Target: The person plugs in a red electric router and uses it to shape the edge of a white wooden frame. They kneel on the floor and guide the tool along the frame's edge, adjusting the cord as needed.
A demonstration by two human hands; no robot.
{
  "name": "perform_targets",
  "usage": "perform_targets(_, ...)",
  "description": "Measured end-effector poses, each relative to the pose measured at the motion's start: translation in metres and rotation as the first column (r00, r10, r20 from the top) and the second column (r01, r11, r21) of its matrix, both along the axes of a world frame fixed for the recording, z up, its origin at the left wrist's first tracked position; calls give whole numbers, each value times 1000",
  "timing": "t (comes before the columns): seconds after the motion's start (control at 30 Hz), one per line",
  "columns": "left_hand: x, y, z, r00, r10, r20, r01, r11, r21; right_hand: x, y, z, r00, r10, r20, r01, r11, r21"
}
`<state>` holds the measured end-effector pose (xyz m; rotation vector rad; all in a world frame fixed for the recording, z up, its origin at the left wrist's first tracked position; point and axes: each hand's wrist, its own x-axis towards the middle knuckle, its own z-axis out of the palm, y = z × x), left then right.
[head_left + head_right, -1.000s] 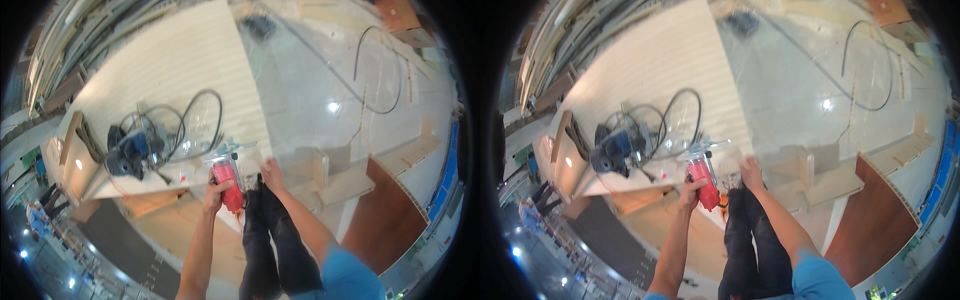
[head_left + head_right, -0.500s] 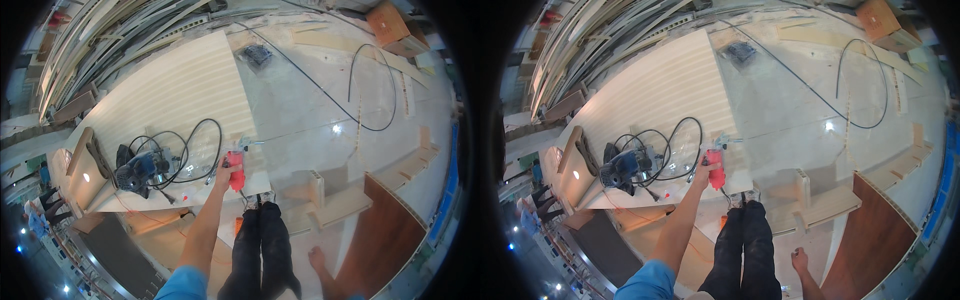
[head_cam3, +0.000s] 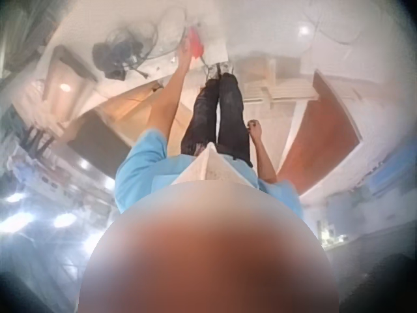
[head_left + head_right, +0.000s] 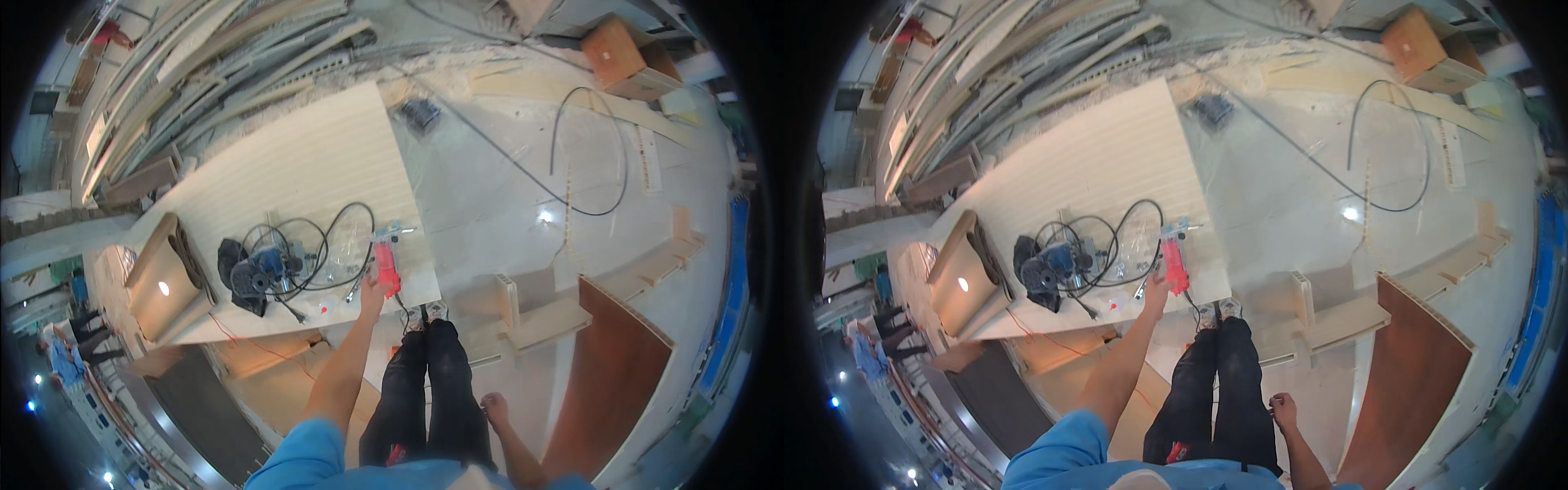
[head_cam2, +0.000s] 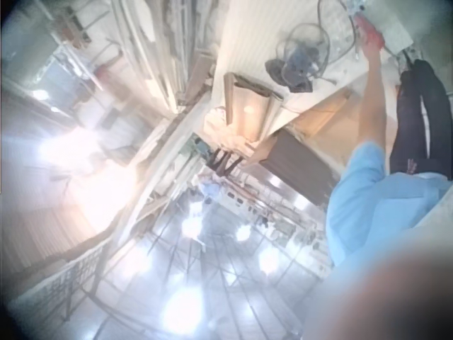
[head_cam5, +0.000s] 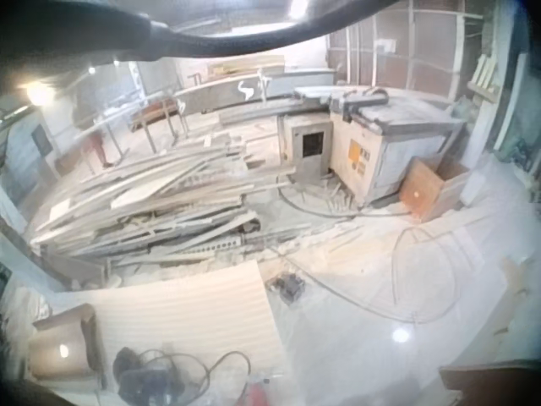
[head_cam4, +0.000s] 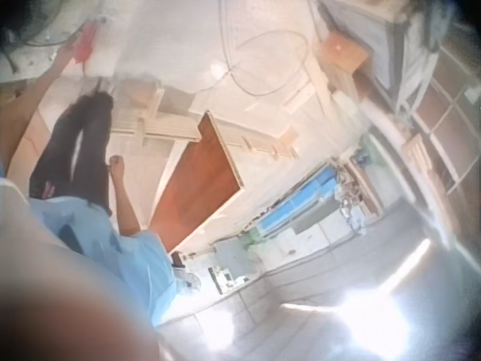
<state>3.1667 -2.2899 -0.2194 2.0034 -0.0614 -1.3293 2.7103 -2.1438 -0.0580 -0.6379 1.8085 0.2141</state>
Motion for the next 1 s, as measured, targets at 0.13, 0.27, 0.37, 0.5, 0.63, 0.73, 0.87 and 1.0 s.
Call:
perform_targets(0.13, -7, 14, 78, 964, -226, -141, 234, 971, 38, -6, -24, 31, 982, -181, 50, 185, 979, -84)
perform_targets(0.27, -14, 25, 144, 946, -223, -236, 241, 969, 50, -10, -55, 43, 985, 172, -13, -164, 911, -378)
perform_targets(0.37, -21, 25, 180, 937, -260, -233, 287, 954, 90, -18, -82, 41, 999, -29, -39, 11, 916, -401)
perform_targets(0.5, -31, -10, 204, 894, -392, -217, 426, 894, 138, -42, -130, 31, 990, -134, -53, 111, 945, -308)
perform_targets(0.63, -56, -76, 231, 944, -279, -175, 300, 948, 106, -89, -230, 13, 1000, 0, 5, 2, 960, -280)
perform_targets(0.73, -81, -154, 264, 956, -239, -168, 248, 968, 35, -127, -322, 21, 983, 30, 182, 24, 957, -290)
perform_targets(0.87, -130, -254, 323, 973, -171, -153, 130, 960, -246, -150, -459, 51, 865, -372, 337, 460, 857, -233)
perform_targets(1.0, -158, -309, 362, 952, -249, -176, 186, 932, -311, -158, -569, 77, 877, -321, 356, 443, 829, -342)
